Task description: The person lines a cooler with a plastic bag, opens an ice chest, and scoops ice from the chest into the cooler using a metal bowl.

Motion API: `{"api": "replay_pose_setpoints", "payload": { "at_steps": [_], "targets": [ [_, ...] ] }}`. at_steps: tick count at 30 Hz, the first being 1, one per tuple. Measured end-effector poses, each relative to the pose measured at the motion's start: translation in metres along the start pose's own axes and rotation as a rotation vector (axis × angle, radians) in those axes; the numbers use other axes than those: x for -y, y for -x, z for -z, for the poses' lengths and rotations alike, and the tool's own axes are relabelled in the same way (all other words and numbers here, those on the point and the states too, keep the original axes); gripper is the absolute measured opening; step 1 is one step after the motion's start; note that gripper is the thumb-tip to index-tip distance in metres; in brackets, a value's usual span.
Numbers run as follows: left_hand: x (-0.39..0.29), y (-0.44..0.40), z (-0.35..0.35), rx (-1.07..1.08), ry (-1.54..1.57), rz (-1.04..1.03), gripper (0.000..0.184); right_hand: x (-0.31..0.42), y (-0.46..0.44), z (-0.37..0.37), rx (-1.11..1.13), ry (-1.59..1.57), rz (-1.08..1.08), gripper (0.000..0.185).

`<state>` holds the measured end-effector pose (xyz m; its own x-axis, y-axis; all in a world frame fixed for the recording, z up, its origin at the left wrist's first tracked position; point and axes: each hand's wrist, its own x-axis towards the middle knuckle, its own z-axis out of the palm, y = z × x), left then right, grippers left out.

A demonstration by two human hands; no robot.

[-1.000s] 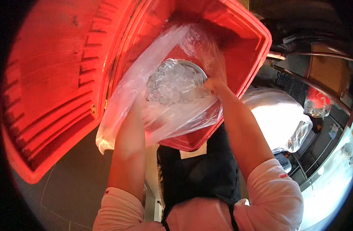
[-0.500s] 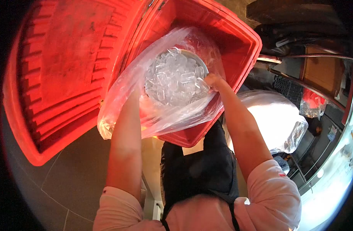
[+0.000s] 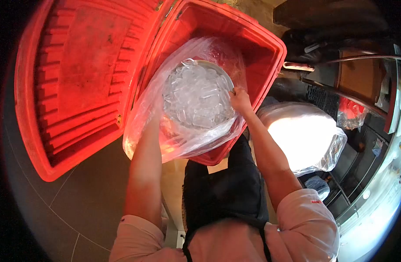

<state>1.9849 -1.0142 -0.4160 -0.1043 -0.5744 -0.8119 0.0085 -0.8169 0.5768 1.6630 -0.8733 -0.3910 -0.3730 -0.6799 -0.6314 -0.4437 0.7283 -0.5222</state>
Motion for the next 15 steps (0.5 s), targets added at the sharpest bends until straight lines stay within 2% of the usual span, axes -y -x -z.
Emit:
{"api": "replay_pose_setpoints", "payload": {
  "at_steps": [7, 9, 14, 15],
  "targets": [
    [0.023, 0.005, 0.005, 0.044, 0.080, 0.029, 0.053, 0.014, 0.018, 0.005, -0.100, -0.036, 0.053, 0.038],
    [0.022, 0.007, 0.005, 0.064, 0.040, -0.075, 0.053, 0.019, 0.022, 0.008, -0.113, -0.039, 0.030, 0.039],
    [-0.030, 0.017, -0.016, 0.149, -0.214, -0.513, 0.048, 0.021, 0.025, 0.015, -0.161, -0.015, 0.027, 0.039],
    [-0.039, 0.022, -0.020, 0.142, -0.200, -0.500, 0.047, 0.023, 0.026, 0.017, -0.164, -0.013, 0.035, 0.039]
  ]
}}
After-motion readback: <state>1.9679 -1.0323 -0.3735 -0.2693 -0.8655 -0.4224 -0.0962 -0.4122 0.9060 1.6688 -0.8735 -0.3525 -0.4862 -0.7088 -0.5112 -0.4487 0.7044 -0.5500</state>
